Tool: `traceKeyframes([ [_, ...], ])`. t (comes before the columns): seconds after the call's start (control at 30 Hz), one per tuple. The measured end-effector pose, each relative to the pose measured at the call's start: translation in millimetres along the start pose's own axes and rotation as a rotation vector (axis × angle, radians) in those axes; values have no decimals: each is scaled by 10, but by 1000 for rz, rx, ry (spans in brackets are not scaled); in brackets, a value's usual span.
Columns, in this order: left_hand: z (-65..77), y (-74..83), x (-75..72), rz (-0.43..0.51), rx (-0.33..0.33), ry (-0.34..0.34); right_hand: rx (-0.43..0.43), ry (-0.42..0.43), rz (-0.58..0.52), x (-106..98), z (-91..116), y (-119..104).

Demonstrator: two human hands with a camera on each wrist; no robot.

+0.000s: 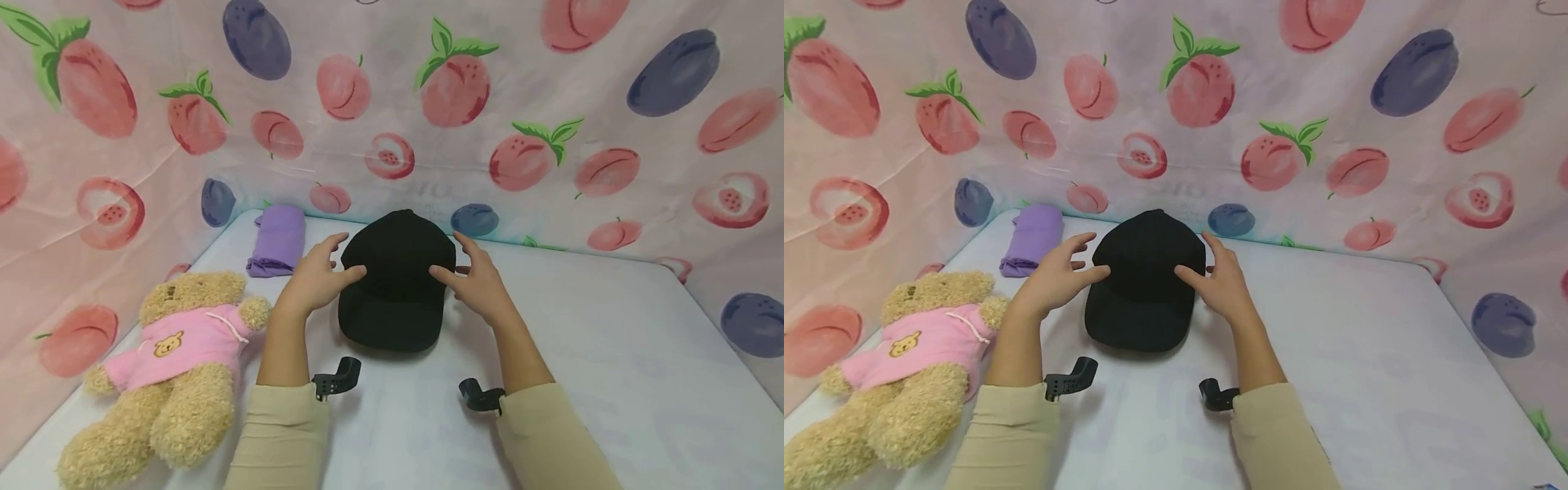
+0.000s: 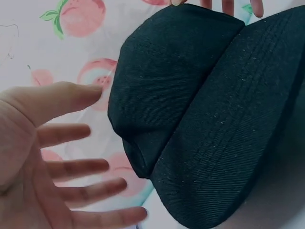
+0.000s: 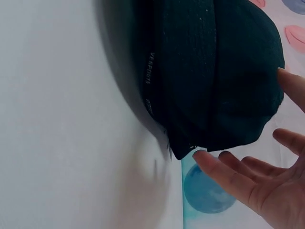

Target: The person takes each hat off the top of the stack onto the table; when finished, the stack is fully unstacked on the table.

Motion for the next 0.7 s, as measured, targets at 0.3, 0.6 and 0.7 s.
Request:
traceKeyframes([
  [0.3, -27, -79, 171, -100, -75, -79, 78, 0, -64, 66, -5, 30],
  [0.6, -48, -75, 234, -120, -102, -74, 118, -13, -188, 151, -1, 18],
  [0.7, -47, -51, 251, -122, -109, -71, 115, -5, -228, 154, 1, 19],
])
Point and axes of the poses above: each hand's wrist, its own z-axis away from the middle knuckle, its own x-axis out of the palm, y = z × x, the point moved 9 cm from there along -z, towards the middle knuckle
